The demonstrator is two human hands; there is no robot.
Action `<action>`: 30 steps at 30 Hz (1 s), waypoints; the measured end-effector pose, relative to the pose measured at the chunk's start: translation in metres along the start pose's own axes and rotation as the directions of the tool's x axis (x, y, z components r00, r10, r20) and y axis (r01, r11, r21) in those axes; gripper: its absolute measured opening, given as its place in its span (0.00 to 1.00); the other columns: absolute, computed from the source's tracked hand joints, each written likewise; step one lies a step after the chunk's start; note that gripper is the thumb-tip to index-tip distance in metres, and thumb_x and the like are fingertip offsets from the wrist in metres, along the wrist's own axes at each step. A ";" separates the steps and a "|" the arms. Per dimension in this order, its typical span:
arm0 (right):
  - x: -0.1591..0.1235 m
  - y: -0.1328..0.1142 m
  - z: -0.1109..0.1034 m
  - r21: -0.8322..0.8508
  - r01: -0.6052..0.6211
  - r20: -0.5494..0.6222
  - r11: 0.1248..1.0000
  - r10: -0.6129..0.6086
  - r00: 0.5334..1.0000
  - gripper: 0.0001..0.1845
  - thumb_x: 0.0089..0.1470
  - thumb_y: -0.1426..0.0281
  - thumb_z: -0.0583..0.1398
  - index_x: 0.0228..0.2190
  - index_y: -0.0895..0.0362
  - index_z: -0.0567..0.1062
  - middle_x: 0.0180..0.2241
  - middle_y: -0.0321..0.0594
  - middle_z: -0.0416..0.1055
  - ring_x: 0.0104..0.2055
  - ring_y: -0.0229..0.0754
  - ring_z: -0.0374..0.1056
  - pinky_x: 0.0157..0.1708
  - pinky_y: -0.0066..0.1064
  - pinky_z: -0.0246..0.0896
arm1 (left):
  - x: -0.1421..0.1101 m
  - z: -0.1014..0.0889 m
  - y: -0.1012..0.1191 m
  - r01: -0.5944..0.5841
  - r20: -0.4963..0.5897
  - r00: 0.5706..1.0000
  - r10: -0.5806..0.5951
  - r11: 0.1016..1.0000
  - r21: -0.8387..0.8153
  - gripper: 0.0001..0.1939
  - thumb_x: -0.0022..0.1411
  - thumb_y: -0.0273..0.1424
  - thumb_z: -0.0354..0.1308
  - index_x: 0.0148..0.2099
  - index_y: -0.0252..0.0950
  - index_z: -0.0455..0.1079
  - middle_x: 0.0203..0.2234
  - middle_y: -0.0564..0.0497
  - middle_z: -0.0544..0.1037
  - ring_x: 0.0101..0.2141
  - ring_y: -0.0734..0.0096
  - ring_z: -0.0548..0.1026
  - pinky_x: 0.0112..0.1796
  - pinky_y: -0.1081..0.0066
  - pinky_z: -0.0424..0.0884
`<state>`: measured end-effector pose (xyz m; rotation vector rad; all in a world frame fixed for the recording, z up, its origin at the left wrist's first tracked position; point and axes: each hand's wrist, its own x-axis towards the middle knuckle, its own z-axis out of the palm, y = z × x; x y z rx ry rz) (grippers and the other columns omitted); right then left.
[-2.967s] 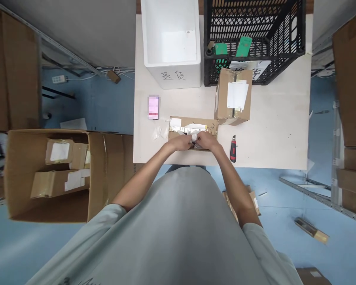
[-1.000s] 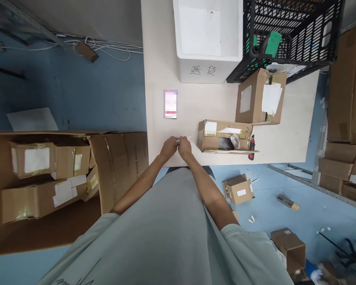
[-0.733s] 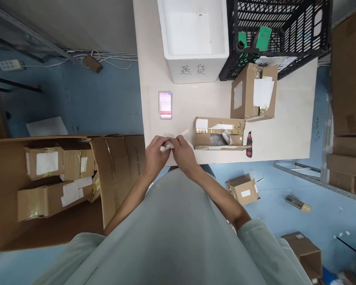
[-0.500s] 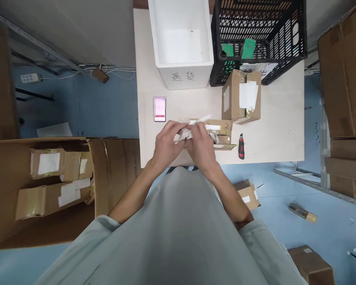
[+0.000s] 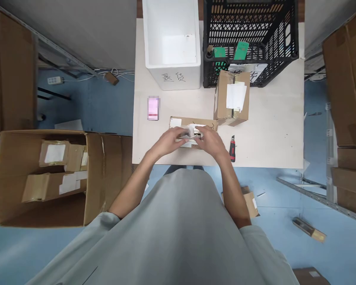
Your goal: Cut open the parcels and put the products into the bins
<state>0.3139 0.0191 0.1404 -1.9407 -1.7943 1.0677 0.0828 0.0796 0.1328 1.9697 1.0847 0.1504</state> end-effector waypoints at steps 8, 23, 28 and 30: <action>-0.029 0.097 0.003 0.316 -0.177 -0.145 0.932 0.232 0.962 0.51 0.55 0.47 0.75 0.73 0.51 0.71 0.68 0.56 0.73 0.65 0.59 0.75 0.61 0.56 0.76 | -0.037 -0.014 -0.058 0.372 -0.103 0.905 -0.412 0.886 -0.278 0.53 0.65 0.50 0.75 0.82 0.40 0.58 0.77 0.35 0.66 0.73 0.44 0.69 0.69 0.52 0.72; -0.052 0.060 0.079 0.432 -0.331 -0.320 0.839 0.486 0.814 0.32 0.68 0.58 0.66 0.66 0.59 0.75 0.59 0.56 0.83 0.54 0.53 0.85 0.59 0.48 0.79 | -0.032 0.004 -0.098 0.285 -0.064 0.933 -0.355 0.832 -0.476 0.39 0.63 0.45 0.75 0.70 0.34 0.75 0.68 0.37 0.79 0.60 0.46 0.83 0.60 0.52 0.82; -0.110 0.022 0.098 0.423 -0.324 -0.461 0.846 0.509 0.727 0.26 0.68 0.59 0.64 0.62 0.56 0.79 0.60 0.53 0.83 0.54 0.54 0.85 0.60 0.50 0.78 | -0.056 -0.016 -0.090 0.219 0.008 0.972 -0.233 0.902 -0.373 0.36 0.66 0.45 0.72 0.72 0.39 0.74 0.67 0.42 0.81 0.61 0.45 0.83 0.59 0.52 0.82; -0.139 0.010 0.104 0.436 -0.343 -0.520 0.832 0.544 0.659 0.28 0.67 0.56 0.64 0.62 0.55 0.79 0.60 0.53 0.83 0.54 0.56 0.85 0.60 0.52 0.78 | -0.056 -0.016 -0.081 0.161 0.057 0.987 -0.150 0.925 -0.343 0.35 0.67 0.44 0.70 0.73 0.40 0.74 0.66 0.43 0.82 0.60 0.46 0.83 0.60 0.52 0.81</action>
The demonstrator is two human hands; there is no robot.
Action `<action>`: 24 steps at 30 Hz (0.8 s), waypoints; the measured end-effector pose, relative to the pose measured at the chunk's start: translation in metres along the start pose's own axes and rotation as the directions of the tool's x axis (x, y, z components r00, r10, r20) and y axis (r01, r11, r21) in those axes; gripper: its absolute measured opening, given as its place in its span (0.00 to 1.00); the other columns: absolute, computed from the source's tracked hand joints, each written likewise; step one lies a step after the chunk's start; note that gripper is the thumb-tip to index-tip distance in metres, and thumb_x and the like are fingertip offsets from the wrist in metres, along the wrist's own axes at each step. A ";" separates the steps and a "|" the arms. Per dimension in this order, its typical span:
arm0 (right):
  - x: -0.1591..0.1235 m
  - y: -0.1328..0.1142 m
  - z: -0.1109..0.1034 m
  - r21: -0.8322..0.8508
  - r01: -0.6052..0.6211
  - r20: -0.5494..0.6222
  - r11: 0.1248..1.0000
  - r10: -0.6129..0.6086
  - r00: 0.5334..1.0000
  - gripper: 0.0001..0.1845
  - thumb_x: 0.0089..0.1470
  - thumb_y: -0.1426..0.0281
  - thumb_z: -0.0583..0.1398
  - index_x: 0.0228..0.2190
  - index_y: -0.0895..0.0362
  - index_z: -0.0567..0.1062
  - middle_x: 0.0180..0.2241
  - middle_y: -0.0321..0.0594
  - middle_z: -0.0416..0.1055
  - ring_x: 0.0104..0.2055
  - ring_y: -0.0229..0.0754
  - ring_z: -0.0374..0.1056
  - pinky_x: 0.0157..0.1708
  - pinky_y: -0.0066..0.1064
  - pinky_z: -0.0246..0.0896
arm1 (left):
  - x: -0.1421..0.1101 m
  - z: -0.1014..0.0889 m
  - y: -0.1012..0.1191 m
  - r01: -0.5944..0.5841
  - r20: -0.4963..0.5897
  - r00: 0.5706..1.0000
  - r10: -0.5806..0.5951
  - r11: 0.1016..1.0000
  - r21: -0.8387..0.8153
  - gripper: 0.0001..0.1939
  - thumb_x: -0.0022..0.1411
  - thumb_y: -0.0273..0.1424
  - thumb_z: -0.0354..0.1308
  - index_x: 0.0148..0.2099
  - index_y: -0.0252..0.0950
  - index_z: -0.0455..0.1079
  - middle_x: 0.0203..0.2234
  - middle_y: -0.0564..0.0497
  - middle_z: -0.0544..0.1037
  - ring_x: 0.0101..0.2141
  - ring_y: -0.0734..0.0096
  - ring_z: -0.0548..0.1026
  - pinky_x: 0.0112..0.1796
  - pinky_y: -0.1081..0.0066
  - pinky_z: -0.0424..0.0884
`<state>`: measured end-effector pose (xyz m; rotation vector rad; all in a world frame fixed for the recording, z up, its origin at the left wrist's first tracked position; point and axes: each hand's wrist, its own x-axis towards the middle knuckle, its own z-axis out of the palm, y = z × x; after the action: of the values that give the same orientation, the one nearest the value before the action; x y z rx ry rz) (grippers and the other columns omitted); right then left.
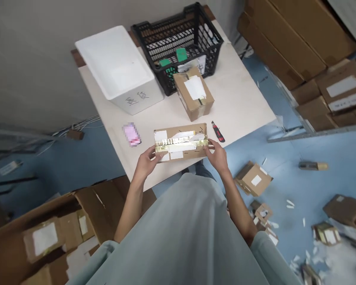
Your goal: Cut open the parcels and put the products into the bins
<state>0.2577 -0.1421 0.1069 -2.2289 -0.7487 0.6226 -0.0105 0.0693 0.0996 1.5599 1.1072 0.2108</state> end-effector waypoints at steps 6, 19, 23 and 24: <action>-0.080 0.031 -0.051 0.074 -0.147 -0.280 0.986 0.162 0.946 0.35 0.67 0.44 0.63 0.62 0.55 0.80 0.61 0.54 0.82 0.56 0.61 0.84 0.61 0.56 0.77 | 0.017 0.050 0.043 -0.211 0.263 0.945 0.194 0.977 0.039 0.33 0.69 0.42 0.69 0.72 0.40 0.74 0.64 0.43 0.83 0.59 0.47 0.84 0.62 0.53 0.79; -0.203 0.172 -0.151 0.290 -0.456 -0.610 0.842 0.529 0.590 0.49 0.57 0.29 0.61 0.56 0.57 0.83 0.55 0.60 0.85 0.55 0.67 0.84 0.57 0.57 0.78 | -0.019 0.262 0.143 -0.579 0.709 0.646 0.284 0.788 0.211 0.30 0.71 0.28 0.65 0.73 0.44 0.74 0.62 0.47 0.85 0.58 0.48 0.85 0.62 0.54 0.79; -0.228 0.215 -0.192 0.312 -0.498 -0.650 0.809 0.564 0.509 0.45 0.59 0.31 0.60 0.53 0.57 0.84 0.51 0.59 0.86 0.52 0.65 0.84 0.52 0.51 0.80 | -0.036 0.342 0.173 -0.669 0.796 0.542 0.270 0.711 0.215 0.30 0.71 0.25 0.65 0.73 0.42 0.74 0.62 0.44 0.84 0.58 0.48 0.84 0.61 0.54 0.79; -0.235 0.225 -0.204 0.315 -0.519 -0.660 0.795 0.576 0.482 0.44 0.59 0.32 0.60 0.52 0.57 0.84 0.50 0.59 0.87 0.51 0.64 0.84 0.52 0.51 0.79 | -0.041 0.363 0.179 -0.691 0.814 0.515 0.270 0.692 0.208 0.29 0.71 0.25 0.64 0.72 0.42 0.74 0.63 0.43 0.84 0.59 0.48 0.84 0.62 0.54 0.78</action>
<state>0.2878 -0.5244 0.1223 -2.3466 0.4409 -0.0348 0.3004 -0.1883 0.1486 2.1542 -0.0125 -0.3681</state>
